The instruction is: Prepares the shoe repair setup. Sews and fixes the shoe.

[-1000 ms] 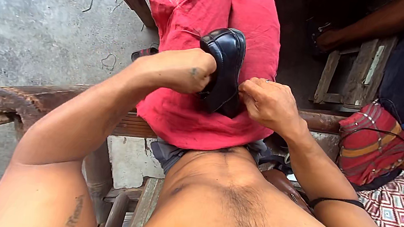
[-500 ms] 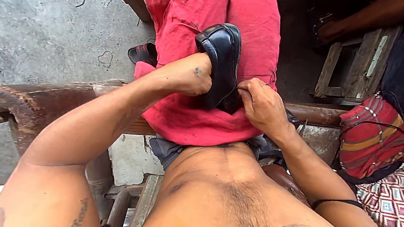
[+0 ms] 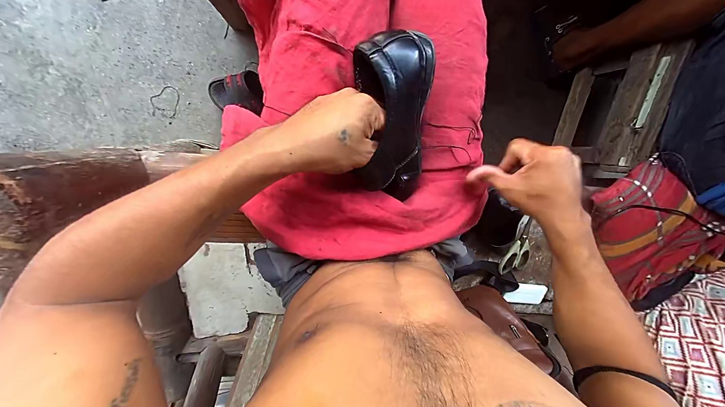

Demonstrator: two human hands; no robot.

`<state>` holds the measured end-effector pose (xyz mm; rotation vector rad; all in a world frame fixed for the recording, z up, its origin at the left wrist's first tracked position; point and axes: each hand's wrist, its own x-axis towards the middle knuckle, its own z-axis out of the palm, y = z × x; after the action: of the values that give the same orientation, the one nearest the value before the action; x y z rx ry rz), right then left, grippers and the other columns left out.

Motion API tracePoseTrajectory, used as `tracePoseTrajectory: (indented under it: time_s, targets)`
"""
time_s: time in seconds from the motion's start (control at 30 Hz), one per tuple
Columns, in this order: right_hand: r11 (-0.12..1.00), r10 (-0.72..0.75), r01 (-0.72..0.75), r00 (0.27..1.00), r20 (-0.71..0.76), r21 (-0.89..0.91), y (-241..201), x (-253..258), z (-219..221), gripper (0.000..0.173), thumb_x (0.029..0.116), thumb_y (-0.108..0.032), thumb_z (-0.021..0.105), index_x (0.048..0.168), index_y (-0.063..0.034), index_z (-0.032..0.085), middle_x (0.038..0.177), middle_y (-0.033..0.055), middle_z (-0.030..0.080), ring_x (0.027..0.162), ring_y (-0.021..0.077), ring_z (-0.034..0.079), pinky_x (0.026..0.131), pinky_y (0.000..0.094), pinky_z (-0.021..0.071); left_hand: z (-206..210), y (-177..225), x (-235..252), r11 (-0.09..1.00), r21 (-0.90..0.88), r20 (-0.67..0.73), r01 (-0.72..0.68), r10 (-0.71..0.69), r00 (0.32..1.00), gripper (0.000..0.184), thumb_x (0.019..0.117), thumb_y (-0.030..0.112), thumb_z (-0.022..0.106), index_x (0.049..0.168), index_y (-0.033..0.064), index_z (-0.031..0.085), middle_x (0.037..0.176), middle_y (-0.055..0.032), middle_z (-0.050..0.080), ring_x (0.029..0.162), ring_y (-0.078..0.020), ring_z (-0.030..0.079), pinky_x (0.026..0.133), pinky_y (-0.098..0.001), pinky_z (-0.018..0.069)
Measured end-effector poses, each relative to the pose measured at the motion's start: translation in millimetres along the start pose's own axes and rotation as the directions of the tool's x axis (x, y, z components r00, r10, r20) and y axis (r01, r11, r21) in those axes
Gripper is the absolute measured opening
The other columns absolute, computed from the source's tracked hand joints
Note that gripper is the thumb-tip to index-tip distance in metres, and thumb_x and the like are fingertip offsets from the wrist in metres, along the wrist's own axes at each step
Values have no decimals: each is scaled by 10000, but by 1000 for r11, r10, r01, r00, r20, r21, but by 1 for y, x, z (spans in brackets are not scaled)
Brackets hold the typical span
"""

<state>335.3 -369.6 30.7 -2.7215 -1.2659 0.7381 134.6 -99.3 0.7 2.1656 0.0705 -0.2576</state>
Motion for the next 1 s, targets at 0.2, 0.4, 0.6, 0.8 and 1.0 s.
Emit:
tracePoseTrajectory:
  time_s: [0.2, 0.4, 0.6, 0.8, 1.0]
  targets:
    - [812, -368, 334, 929, -24, 479, -1, -8, 15, 545, 823, -663, 724, 765, -131, 623, 668, -66, 561, 587, 21, 510, 537, 255, 437, 2, -3, -6, 999, 38, -43, -30, 32, 999, 301, 945, 242, 585, 671, 118, 581, 697, -43, 597, 713, -208, 615, 626, -476, 446]
    - [881, -340, 391, 915, -218, 266, -55, 9, 30, 213, 989, -231, 668, 1130, -109, 772, 1108, 109, 658, 864, 193, 651, 731, 390, 565, 4, -5, -4, 998, 32, -71, -48, 50, 996, 280, 947, 239, 587, 696, 119, 611, 724, -35, 621, 739, -187, 630, 647, -462, 464]
    - [668, -189, 282, 959, -209, 688, -60, 11, 24, 106, 1021, -99, 564, 1009, -31, 644, 1019, 20, 642, 727, 35, 598, 630, 193, 533, 6, 13, -13, 961, 275, -5, 36, -36, 999, 282, 934, 192, 556, 689, 53, 555, 769, -167, 633, 784, -385, 667, 612, -586, 467]
    - [570, -217, 338, 941, -259, 749, -38, 11, 6, 190, 987, -177, 574, 929, -69, 720, 814, -28, 671, 647, 26, 580, 595, 214, 503, 13, 9, -27, 916, 399, -83, -48, 88, 993, 239, 879, 135, 552, 664, 40, 508, 701, -182, 596, 664, -403, 647, 503, -555, 427]
    - [964, -229, 244, 964, -136, 104, -90, 35, 25, 255, 992, -303, 623, 1190, -257, 775, 1016, 96, 662, 834, 265, 669, 681, 510, 536, 18, 8, -31, 904, 427, -126, -30, 92, 988, 191, 874, 105, 536, 694, 42, 547, 756, -175, 630, 659, -389, 657, 483, -539, 428]
